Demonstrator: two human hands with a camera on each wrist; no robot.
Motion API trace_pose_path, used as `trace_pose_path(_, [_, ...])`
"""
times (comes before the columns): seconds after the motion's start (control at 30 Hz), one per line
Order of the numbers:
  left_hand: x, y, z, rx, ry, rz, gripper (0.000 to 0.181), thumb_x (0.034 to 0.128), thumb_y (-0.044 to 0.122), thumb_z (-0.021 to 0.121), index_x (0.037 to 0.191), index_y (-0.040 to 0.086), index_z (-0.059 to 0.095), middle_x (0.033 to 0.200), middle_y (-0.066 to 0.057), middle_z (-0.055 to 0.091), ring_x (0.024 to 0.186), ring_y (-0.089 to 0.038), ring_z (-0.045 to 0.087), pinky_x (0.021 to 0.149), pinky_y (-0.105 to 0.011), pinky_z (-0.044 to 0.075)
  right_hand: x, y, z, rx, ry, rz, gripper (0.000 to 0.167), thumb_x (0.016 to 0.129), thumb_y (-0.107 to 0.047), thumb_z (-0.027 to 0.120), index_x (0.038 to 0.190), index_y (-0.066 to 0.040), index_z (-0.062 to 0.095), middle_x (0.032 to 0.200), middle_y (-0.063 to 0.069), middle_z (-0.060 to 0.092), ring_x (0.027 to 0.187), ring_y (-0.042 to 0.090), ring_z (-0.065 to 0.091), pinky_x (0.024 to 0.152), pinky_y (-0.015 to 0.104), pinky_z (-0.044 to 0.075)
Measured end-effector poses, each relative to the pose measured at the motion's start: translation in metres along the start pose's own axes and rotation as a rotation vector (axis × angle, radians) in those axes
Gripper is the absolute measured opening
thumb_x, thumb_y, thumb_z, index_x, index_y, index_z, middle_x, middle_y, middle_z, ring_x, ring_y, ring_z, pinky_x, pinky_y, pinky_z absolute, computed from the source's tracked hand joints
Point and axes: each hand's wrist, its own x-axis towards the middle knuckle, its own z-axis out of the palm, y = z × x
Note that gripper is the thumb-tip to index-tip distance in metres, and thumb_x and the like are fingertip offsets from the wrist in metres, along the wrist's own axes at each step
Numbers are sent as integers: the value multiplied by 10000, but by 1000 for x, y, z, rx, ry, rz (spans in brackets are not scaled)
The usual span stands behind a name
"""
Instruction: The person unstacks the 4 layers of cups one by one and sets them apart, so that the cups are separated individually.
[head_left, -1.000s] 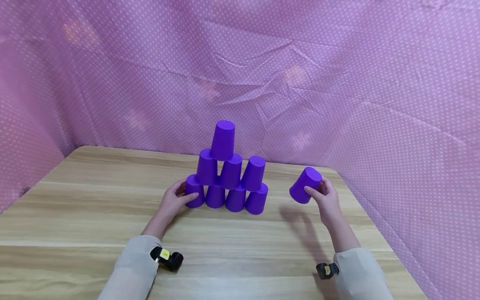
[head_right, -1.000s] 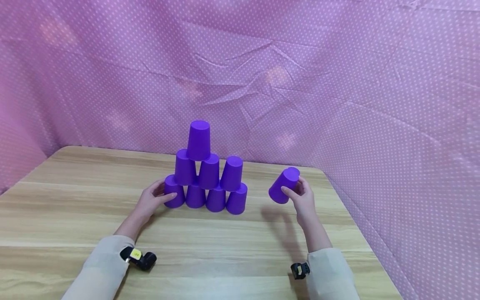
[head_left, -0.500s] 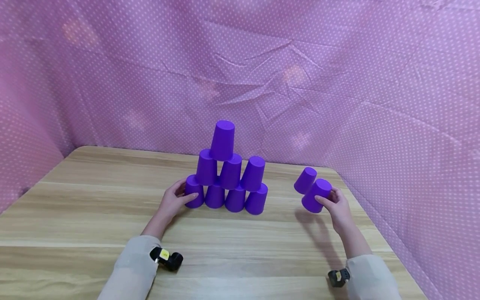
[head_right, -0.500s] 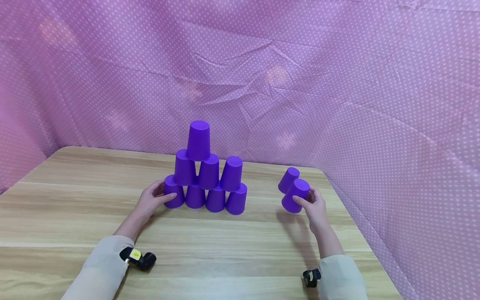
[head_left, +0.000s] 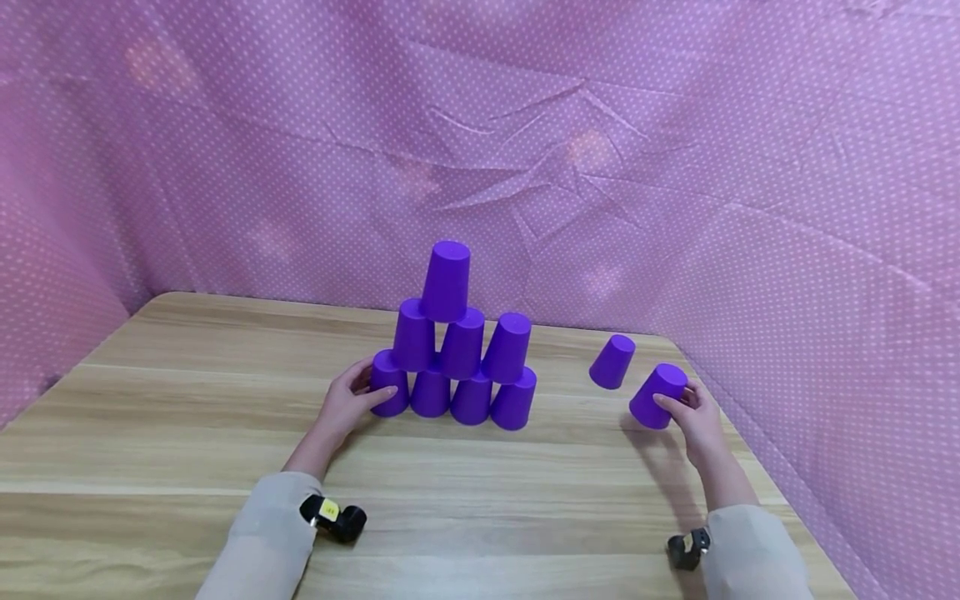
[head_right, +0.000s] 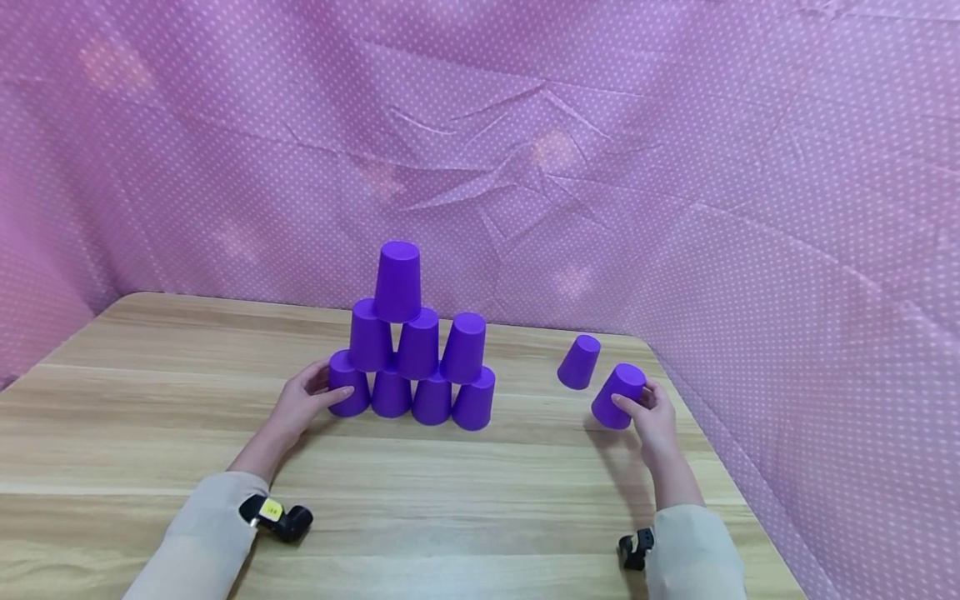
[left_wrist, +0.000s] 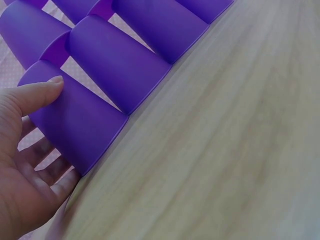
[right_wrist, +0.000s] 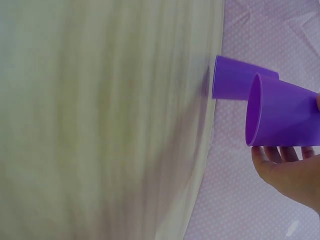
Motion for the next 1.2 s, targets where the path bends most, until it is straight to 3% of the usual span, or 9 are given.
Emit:
trace_pose_path(0.23, [0,-3,0,2,3,7,618,747,119,671,1280,16,376,1225,-213,412,1123,-304,373,952,-383,309,18,9,-12,-91,48,64,810,594,-331,771,1245,-108,345,1153,76,454,982,111,470,852,251,397])
trace_pose_path(0.37, [1,-3,0,6,9,4,618,745,128,673,1280,30,381,1225,-202,416,1121,-298,377,950,-379,312,22,-1,-13,-64,39,96,720,642,-255,757,1240,-127,376,1150,69,470,957,102,495,814,223,427])
trace_pose_path(0.5, [1,-1,-1,10,6,9,619,749,135,670,1285,33,377,1228,-202,414,1124,-299,375,953,-380,309,14,-25,-3,-78,81,158,739,677,-197,739,1290,-126,333,1202,79,442,985,100,477,828,229,416])
trace_pose_path(0.67, [0,1,-1,5,1,14,611,755,125,664,1283,21,373,1228,-220,410,1128,-309,370,956,-390,304,-6,-64,20,-122,117,223,770,777,-120,634,1363,-29,145,1364,197,219,1184,257,306,973,361,285])
trace_pose_path(0.8, [0,1,0,10,-1,13,605,762,124,658,1285,22,370,1231,-222,407,1131,-311,368,957,-392,301,-9,-78,29,-92,156,260,734,808,-71,583,1371,-38,114,1380,184,187,1216,281,251,988,359,257])
trace_pose_path(1.2, [0,0,0,30,2,6,615,759,151,663,1288,36,370,1234,-205,408,1134,-301,365,955,-383,307,5,-70,21,-39,247,276,761,785,-77,614,1372,-62,131,1384,155,196,1224,257,250,995,351,241])
